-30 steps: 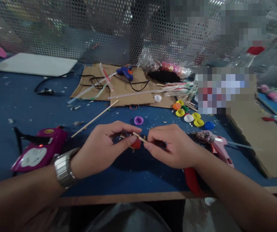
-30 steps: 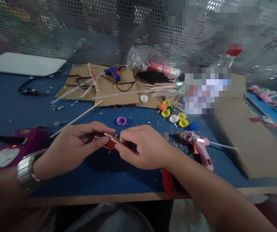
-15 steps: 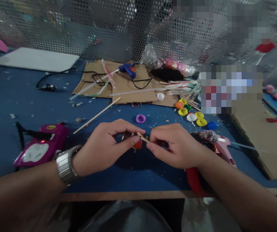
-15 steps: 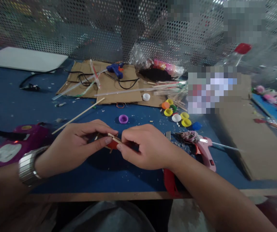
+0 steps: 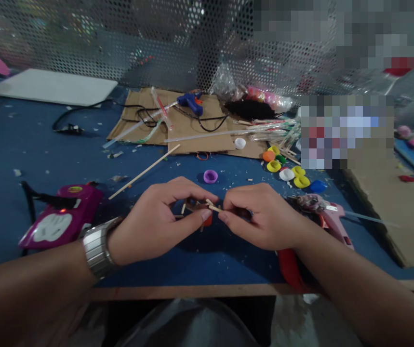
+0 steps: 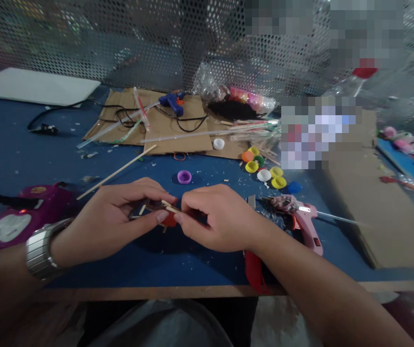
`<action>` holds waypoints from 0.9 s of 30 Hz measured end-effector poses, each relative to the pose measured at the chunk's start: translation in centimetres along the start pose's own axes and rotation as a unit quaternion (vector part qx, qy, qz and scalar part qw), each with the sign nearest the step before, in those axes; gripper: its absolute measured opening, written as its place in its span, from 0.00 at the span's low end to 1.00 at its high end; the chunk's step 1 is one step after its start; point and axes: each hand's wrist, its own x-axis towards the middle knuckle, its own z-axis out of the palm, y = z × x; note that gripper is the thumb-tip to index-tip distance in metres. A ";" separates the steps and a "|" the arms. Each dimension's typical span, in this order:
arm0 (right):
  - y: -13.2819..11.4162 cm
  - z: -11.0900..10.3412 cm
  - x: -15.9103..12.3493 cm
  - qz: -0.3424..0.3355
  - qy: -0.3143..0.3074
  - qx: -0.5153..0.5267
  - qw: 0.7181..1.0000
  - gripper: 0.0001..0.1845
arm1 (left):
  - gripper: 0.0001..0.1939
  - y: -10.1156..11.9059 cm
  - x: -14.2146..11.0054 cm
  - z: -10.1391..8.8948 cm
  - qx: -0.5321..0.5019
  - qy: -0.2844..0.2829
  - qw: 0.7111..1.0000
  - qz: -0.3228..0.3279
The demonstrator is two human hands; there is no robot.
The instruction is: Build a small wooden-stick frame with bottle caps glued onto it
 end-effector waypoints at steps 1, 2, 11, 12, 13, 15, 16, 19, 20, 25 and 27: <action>0.0 0.0 0.0 0.001 -0.001 0.001 1.000 0.15 | 0.10 0.0 0.0 0.0 -0.005 -0.002 1.000 -0.004; 0.0 0.0 0.0 0.002 -0.003 0.002 1.000 0.15 | 0.10 0.0 0.0 0.0 -0.008 -0.003 1.000 -0.009; -0.1 0.0 0.0 0.001 -0.004 -0.002 1.000 0.15 | 0.08 -0.1 0.0 -0.1 -0.009 -0.004 0.999 -0.031; 0.0 0.0 -0.1 0.000 -0.004 -0.003 1.000 0.15 | 0.08 -0.2 0.0 -0.1 -0.007 -0.004 1.000 -0.030; 0.0 0.0 -0.1 -0.001 -0.003 -0.004 1.000 0.15 | 0.07 -0.2 0.0 -0.1 -0.006 -0.004 1.000 -0.030; 0.0 -0.1 -0.1 -0.003 -0.003 -0.003 1.000 0.15 | 0.07 -0.2 0.0 0.0 -0.007 -0.003 1.000 -0.030; 0.0 -0.1 -0.1 -0.004 -0.003 -0.001 1.000 0.15 | 0.07 -0.2 0.0 0.0 -0.009 -0.003 0.999 -0.031; -0.1 -0.2 -0.1 -0.002 -0.006 0.006 1.000 0.15 | 0.08 -0.1 0.0 -0.1 -0.012 -0.003 0.999 -0.035; -0.1 -0.2 -0.1 -0.001 -0.006 0.007 1.000 0.16 | 0.08 0.0 0.0 -0.1 -0.012 -0.002 0.999 -0.035; -0.1 -0.1 -0.1 -0.003 -0.002 0.004 1.000 0.16 | 0.07 0.0 0.0 0.0 -0.013 0.000 0.999 -0.030; -0.1 -0.1 -0.1 -0.006 0.004 0.007 1.000 0.16 | 0.07 -0.1 0.0 0.0 -0.015 -0.002 0.999 -0.030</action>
